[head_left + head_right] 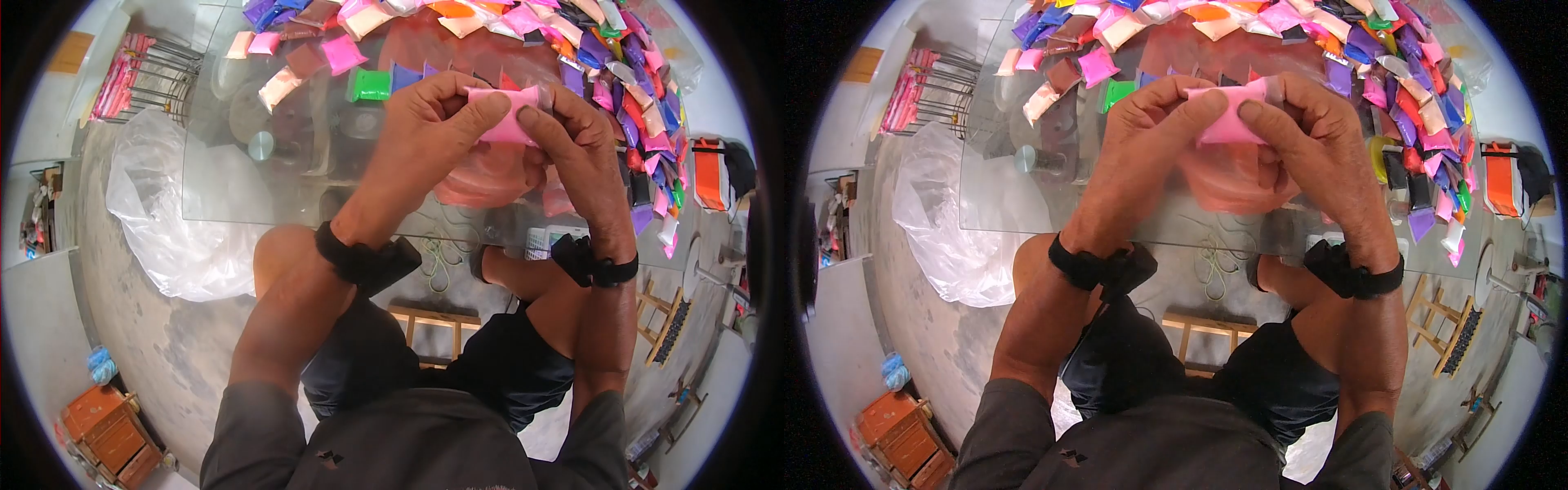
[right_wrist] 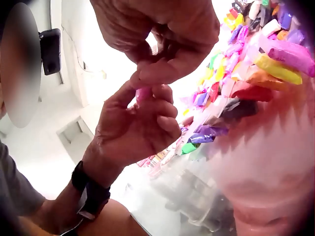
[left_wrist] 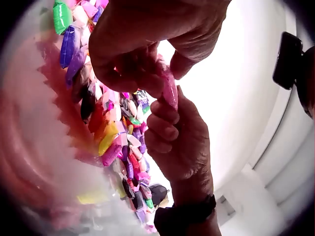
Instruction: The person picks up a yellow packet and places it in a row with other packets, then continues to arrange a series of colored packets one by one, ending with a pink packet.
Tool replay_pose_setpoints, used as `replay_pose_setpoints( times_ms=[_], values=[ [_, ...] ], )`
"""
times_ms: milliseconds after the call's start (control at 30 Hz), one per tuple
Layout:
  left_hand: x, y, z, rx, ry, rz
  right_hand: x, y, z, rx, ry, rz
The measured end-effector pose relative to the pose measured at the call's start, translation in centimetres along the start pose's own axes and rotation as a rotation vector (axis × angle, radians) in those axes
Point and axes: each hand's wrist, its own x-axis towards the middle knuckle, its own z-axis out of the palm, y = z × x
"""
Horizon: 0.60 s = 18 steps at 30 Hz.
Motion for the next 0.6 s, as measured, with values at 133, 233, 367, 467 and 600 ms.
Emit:
replay_pose_setpoints(
  times_ms=[133, 233, 367, 467, 600],
  values=[
    [0.03, -0.12, -0.05, 0.045, -0.012, 0.050, 0.05, 0.30, 0.19, 0.040, -0.017, 0.036],
    [0.17, -0.21, -0.10, 0.042, 0.004, 0.074, -0.11, -0.69, 0.61, -0.075, -0.068, 0.042],
    [0.12, -0.25, 0.05, 0.007, 0.001, 0.059, 0.04, -0.13, 0.40, -0.034, -0.059, 0.026],
    [-0.01, 0.29, 0.07, 0.023, -0.020, -0.010, 0.09, 0.20, 0.22, -0.010, -0.059, -0.011],
    [0.22, -0.25, -0.24, 0.029, -0.028, 0.075, -0.09, -0.10, 0.29, -0.028, -0.051, 0.045]
  ],
)
